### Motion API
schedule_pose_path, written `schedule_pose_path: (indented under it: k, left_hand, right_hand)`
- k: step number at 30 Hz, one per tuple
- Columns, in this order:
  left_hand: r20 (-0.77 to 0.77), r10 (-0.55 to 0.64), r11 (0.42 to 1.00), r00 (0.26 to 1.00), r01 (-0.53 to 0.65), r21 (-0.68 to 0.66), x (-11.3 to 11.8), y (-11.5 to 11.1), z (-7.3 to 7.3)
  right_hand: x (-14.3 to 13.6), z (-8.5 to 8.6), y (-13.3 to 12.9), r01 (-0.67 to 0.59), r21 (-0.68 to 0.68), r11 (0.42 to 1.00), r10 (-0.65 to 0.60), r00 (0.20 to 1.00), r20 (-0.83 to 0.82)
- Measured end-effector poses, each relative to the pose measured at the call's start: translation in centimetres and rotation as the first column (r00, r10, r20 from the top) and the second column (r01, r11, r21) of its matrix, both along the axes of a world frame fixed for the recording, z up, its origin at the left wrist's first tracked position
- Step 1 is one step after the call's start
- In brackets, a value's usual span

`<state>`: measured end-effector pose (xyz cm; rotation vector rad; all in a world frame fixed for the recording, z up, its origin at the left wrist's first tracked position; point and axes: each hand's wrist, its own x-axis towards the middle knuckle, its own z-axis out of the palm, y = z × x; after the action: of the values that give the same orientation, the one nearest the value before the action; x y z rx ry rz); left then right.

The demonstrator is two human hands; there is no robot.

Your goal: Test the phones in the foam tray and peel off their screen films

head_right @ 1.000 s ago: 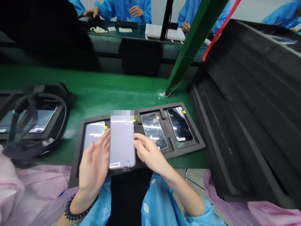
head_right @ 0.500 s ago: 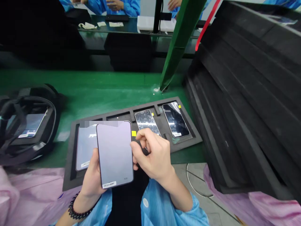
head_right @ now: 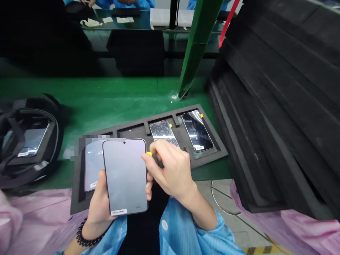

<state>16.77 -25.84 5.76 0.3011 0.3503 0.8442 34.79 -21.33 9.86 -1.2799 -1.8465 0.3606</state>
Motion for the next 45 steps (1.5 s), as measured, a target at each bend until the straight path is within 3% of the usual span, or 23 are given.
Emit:
schedule_pose_path:
  k: [3, 8, 14, 17, 30, 35, 38, 40, 45]
  left_hand:
    - [-0.011, -0.030, 0.999, 0.999, 0.030, -0.038, -0.1, -0.8, -0.2]
    - [-0.065, 0.034, 0.996, 0.997, -0.039, -0.074, -0.2, -1.9, -0.5]
    - [0.020, -0.086, 0.988, 0.996, 0.087, -0.129, -0.5, -2.0, -0.6]
    - [0.034, -0.087, 0.982, 0.996, 0.092, -0.164, -0.7, -2.1, -0.7]
    - [0.015, -0.044, 0.984, 0.999, 0.046, -0.171, -0.3, -1.5, 0.0]
    - [-0.186, -0.024, 0.985, 0.982, -0.009, -0.173, -0.1, -1.3, -1.4]
    - [-0.291, -0.120, 0.988, 0.949, 0.087, -0.126, 0.6, -0.8, -1.9]
    - [-0.283, -0.190, 0.981, 0.940, 0.167, -0.103, 1.1, -0.3, -1.7]
    - [-0.032, -0.322, 0.939, 0.946, 0.314, -0.143, 1.2, 0.6, -0.3]
  right_hand:
    - [-0.2, -0.1, -0.2, -0.117, 0.132, 0.984, 0.121, 0.992, -0.023]
    - [-0.7, 0.0, -1.5, -0.306, 0.343, 0.888, 0.313, 0.949, 0.039]
    - [-1.3, -0.4, -1.4, -0.352, 0.429, 0.832, 0.424, 0.902, -0.082]
    - [-1.6, -0.7, -1.1, -0.329, 0.483, 0.811, 0.436, 0.891, -0.125]
    - [-1.4, -0.7, -1.5, -0.312, 0.459, 0.832, 0.418, 0.896, -0.148]
    - [-0.6, 0.7, -0.1, -0.280, 0.380, 0.882, 0.277, 0.959, 0.064]
    - [-0.6, 1.1, 1.6, -0.357, 0.364, 0.860, 0.341, 0.933, 0.111]
    - [-0.6, 1.1, 2.4, -0.318, 0.302, 0.899, 0.319, 0.947, 0.046]
    - [-0.2, 0.4, 2.3, -0.139, 0.110, 0.984, 0.162, 0.960, -0.231]
